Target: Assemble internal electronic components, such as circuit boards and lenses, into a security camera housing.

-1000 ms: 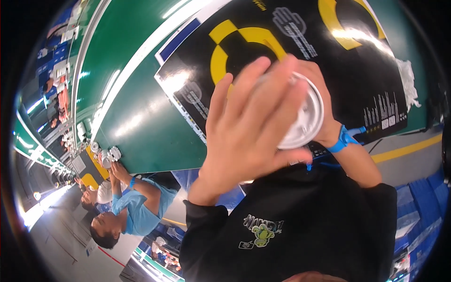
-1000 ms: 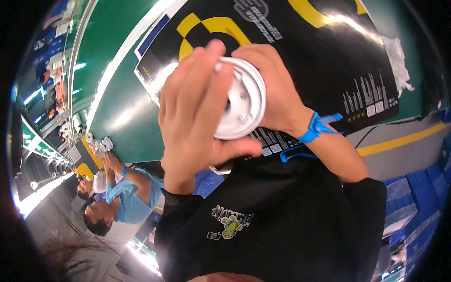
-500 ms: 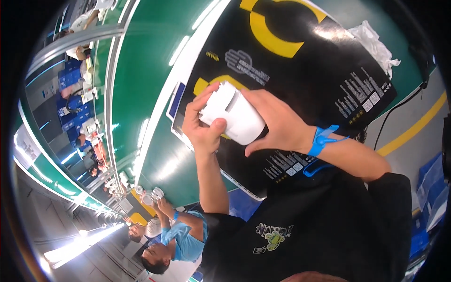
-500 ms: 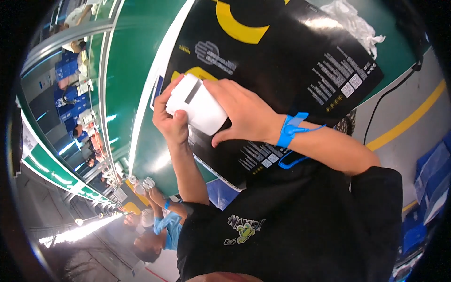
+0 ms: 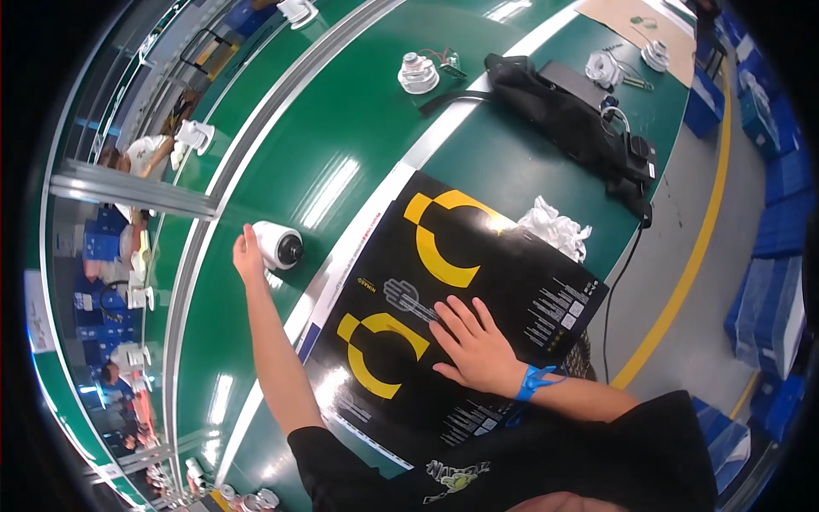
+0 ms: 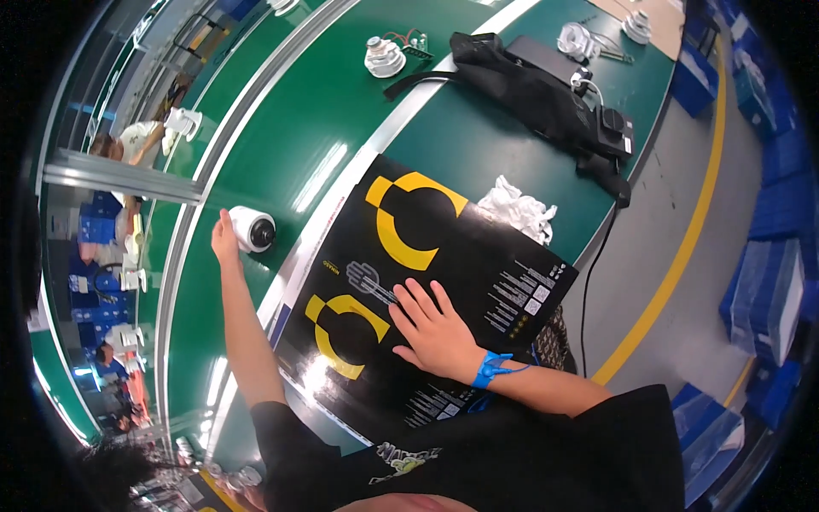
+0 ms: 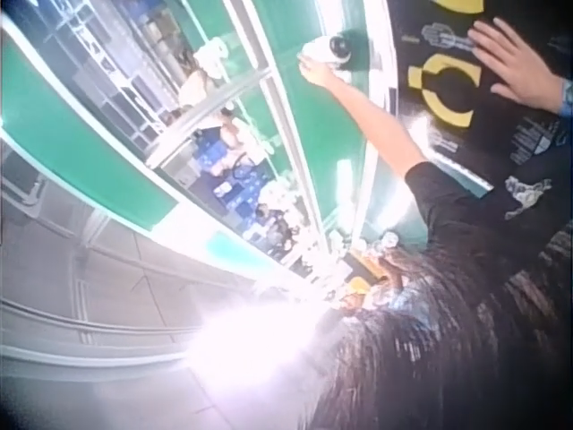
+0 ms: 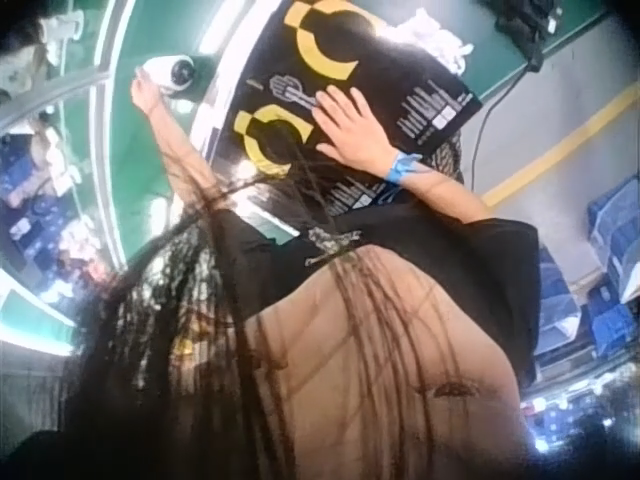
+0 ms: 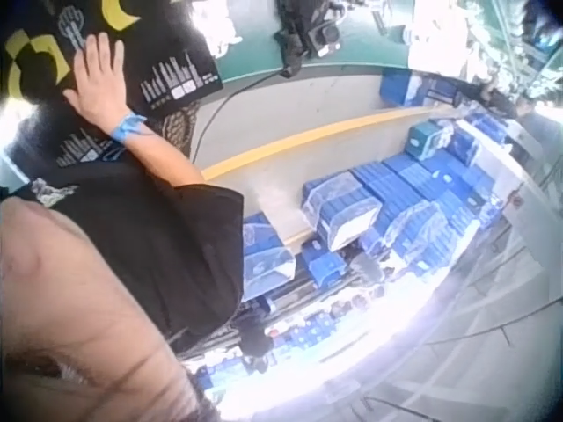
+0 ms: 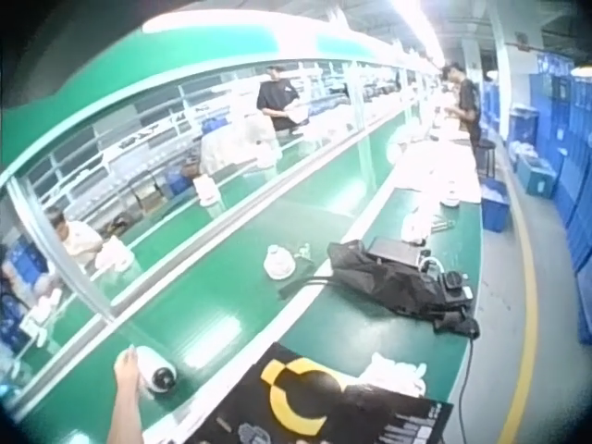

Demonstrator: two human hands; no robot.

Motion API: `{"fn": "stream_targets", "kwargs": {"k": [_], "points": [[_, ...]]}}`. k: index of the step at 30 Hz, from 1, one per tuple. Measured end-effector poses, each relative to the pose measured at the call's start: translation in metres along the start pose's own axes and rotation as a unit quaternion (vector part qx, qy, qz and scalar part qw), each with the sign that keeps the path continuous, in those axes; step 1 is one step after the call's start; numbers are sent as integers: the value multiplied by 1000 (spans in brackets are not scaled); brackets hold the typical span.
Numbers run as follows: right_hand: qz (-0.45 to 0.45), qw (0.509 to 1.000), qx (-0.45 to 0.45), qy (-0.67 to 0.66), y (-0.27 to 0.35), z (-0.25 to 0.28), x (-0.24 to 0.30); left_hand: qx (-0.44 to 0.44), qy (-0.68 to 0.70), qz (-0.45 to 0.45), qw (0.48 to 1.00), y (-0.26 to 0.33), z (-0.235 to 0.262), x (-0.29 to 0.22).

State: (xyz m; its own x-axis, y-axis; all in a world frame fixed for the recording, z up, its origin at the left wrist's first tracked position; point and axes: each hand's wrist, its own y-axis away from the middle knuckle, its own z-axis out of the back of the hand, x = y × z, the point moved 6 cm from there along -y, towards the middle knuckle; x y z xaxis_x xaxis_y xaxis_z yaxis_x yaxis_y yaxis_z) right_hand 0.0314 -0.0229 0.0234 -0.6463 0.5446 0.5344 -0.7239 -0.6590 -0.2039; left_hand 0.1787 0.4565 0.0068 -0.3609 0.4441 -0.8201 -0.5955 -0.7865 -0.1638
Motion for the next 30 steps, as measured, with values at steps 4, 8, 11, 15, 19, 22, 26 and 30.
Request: {"fn": "stream_targets", "kwargs": {"k": [4,8,11,15,19,22,26,30], "points": [[-16,1000,11,24,-4,-4,-9,-18,274,-222,935,131,39,-154],[-16,999,14,28,-10,-1,-9,95,325,-461,820,292,180,-188],[-2,998,-5,58,-8,0,-7,-12,255,-447,858,351,242,-155],[39,994,-15,98,-4,-17,-1,-128,167,-434,876,412,283,-121],[64,991,-18,115,-5,-24,0,-214,67,-429,875,471,316,-120],[118,982,-51,138,-7,-21,10,-272,-19,-433,859,516,353,-117],[110,980,-56,153,0,-24,-29,-304,-100,-443,837,620,410,-131],[139,976,-47,159,-6,-33,-15,-352,-181,-456,797,682,445,-138]]}}
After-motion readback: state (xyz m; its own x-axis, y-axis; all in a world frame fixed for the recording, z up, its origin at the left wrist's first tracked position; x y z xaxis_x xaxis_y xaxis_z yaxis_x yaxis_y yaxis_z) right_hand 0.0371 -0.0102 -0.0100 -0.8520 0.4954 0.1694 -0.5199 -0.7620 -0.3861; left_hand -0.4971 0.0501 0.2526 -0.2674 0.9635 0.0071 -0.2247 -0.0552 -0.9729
